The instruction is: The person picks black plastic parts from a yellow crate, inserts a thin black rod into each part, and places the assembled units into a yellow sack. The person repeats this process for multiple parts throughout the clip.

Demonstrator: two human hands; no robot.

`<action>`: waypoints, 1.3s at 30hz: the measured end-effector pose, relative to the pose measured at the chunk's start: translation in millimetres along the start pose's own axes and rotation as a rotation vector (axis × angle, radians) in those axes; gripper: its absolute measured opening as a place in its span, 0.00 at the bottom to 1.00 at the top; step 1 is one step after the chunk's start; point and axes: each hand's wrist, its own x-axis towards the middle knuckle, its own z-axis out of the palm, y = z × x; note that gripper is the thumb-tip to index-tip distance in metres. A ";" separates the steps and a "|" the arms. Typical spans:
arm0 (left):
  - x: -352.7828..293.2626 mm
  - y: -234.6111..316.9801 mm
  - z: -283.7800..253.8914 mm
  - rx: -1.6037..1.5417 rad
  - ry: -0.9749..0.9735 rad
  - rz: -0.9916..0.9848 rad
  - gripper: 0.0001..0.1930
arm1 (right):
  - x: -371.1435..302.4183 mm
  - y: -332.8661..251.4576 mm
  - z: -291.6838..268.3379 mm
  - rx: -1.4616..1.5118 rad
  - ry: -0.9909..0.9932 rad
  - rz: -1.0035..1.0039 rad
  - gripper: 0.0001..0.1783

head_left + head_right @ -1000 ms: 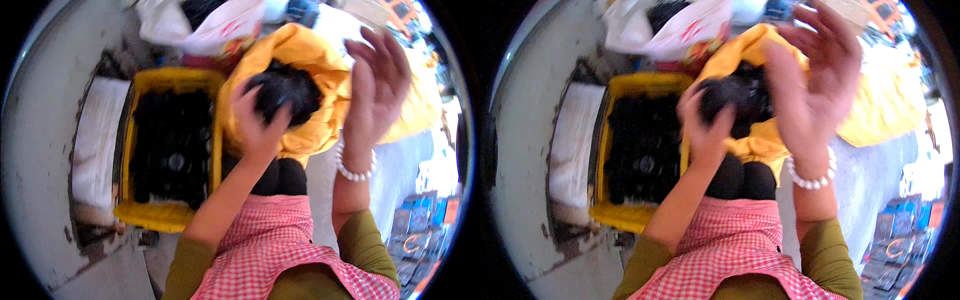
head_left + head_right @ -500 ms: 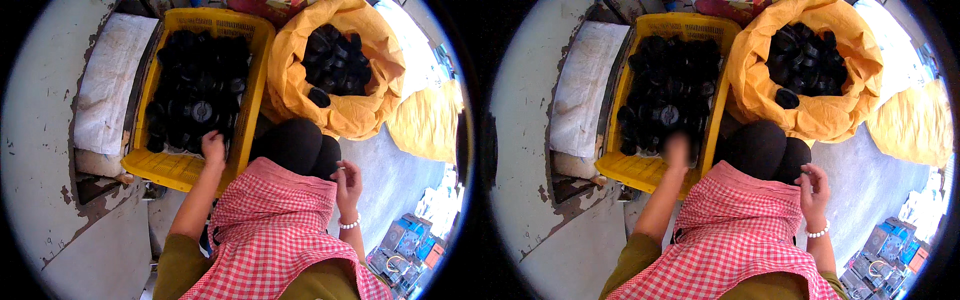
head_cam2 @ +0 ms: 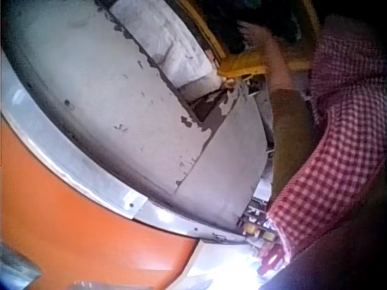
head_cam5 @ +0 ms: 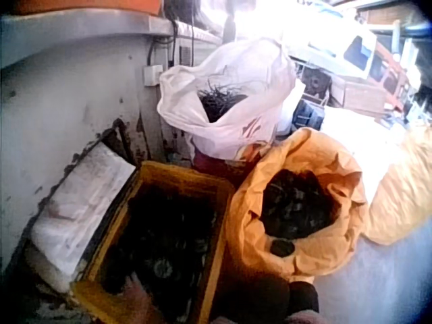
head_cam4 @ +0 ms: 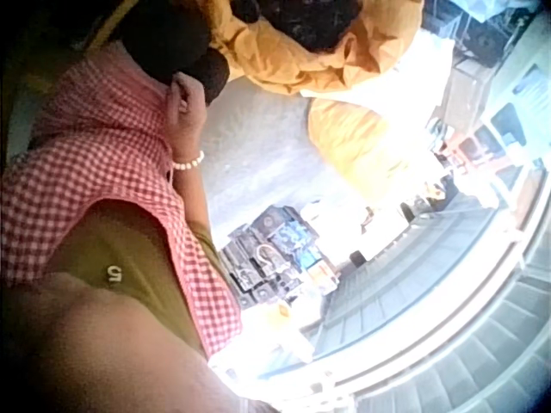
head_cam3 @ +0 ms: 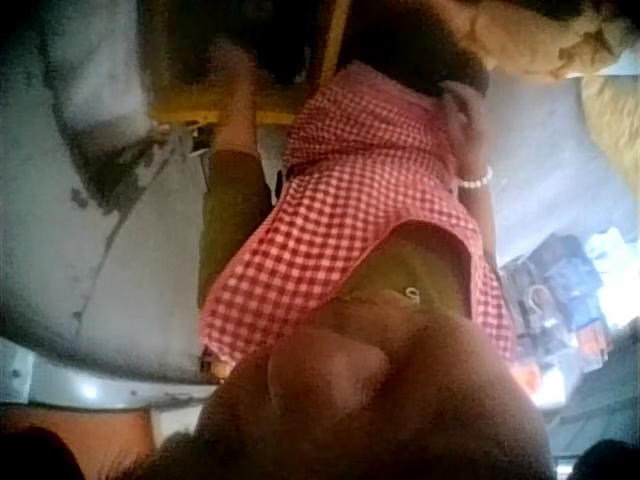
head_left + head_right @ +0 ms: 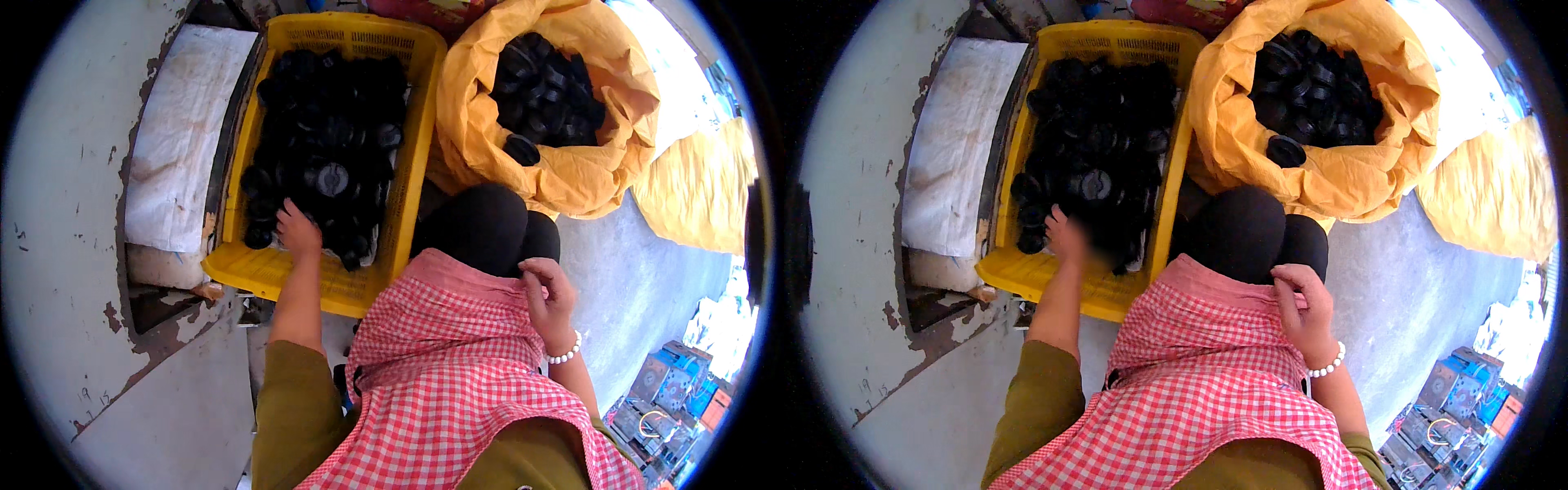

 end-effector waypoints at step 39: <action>-161.8 92.0 -111.3 -0.755 -0.403 0.605 0.25 | -16.9 -13.9 -8.4 1.204 0.066 0.513 0.45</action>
